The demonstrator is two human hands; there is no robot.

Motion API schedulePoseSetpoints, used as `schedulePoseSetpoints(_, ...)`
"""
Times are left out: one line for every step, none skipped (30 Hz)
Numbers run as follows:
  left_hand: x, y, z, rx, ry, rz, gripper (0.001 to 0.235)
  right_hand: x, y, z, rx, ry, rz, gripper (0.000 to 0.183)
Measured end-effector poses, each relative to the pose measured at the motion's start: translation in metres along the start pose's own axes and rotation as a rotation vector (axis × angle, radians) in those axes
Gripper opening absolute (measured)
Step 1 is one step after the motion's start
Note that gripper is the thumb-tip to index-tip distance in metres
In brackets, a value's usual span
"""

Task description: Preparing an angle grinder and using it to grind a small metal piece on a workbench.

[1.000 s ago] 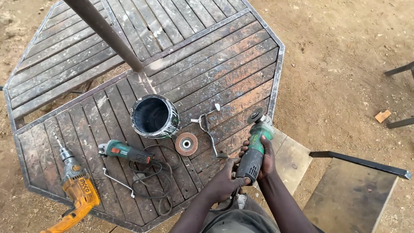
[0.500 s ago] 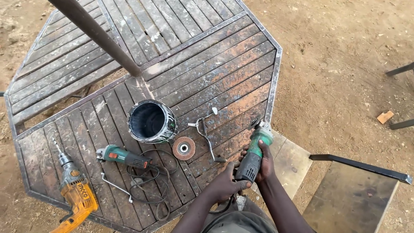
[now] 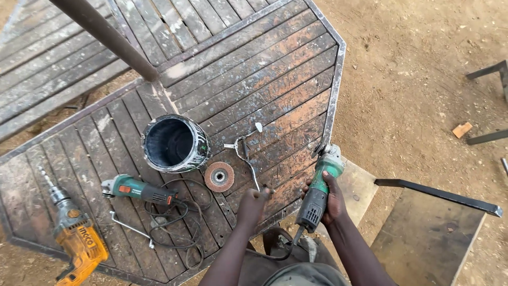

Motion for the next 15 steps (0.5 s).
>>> schedulePoseSetpoints(-0.011,0.017,0.017,0.006,-0.007,0.010,0.064,0.001,-0.003,0.004,0.002,-0.005,-0.012,0.043)
schedulePoseSetpoints(-0.015,0.033,0.046,0.149,0.091,-0.047,0.048,0.005,-0.007,0.010,0.030,-0.055,-0.053,0.042)
schedulePoseSetpoints(-0.018,0.046,0.074,0.293,0.191,-0.105,0.061,0.008,-0.010,0.016,0.055,-0.106,-0.091,0.042)
schedulePoseSetpoints(-0.024,0.053,0.075,0.298,0.187,-0.097,0.061,0.013,-0.010,0.019,0.055,-0.110,-0.101,0.042)
schedulePoseSetpoints(-0.024,0.058,0.080,0.361,0.224,-0.136,0.062,0.018,-0.010,0.024,0.079,-0.159,-0.119,0.040)
schedulePoseSetpoints(-0.024,0.061,0.083,0.423,0.261,-0.174,0.064,0.023,-0.011,0.030,0.103,-0.208,-0.136,0.038)
schedulePoseSetpoints(-0.038,0.083,0.110,0.428,0.258,-0.172,0.064,0.020,-0.015,0.032,0.100,-0.212,-0.140,0.038)
schedulePoseSetpoints(-0.051,0.103,0.137,0.451,0.226,-0.196,0.053,0.017,-0.019,0.037,0.126,-0.257,-0.135,0.037)
schedulePoseSetpoints(-0.062,0.125,0.162,0.469,0.193,-0.223,0.044,0.011,-0.022,0.043,0.155,-0.301,-0.126,0.035)
schedulePoseSetpoints(-0.057,0.115,0.152,0.469,0.191,-0.224,0.044,0.015,-0.018,0.045,0.155,-0.303,-0.125,0.035)
schedulePoseSetpoints(-0.050,0.106,0.141,0.449,0.128,-0.254,0.044,0.017,-0.013,0.050,0.192,-0.350,-0.114,0.035)
schedulePoseSetpoints(-0.042,0.096,0.130,0.429,0.066,-0.283,0.044,0.019,-0.009,0.054,0.230,-0.397,-0.103,0.035)
schedulePoseSetpoints(-0.036,0.091,0.132,0.432,0.064,-0.289,0.044,0.004,-0.018,0.056,0.225,-0.399,-0.098,0.035)
schedulePoseSetpoints(-0.031,0.087,0.133,0.407,-0.054,-0.301,0.043,-0.011,-0.028,0.062,0.283,-0.480,-0.101,0.036)
schedulePoseSetpoints(-0.024,0.079,0.137,0.386,-0.168,-0.313,0.042,-0.027,-0.040,0.065,0.336,-0.560,-0.106,0.037)
Point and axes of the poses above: each hand's wrist, its own y-axis towards the middle knuckle, its own x-axis out of the back of the hand, z = x × y, the point moved 9 cm from there along y, towards the middle knuckle, and after that the axes turned 3 degrees about y, right-handed, at the moved point
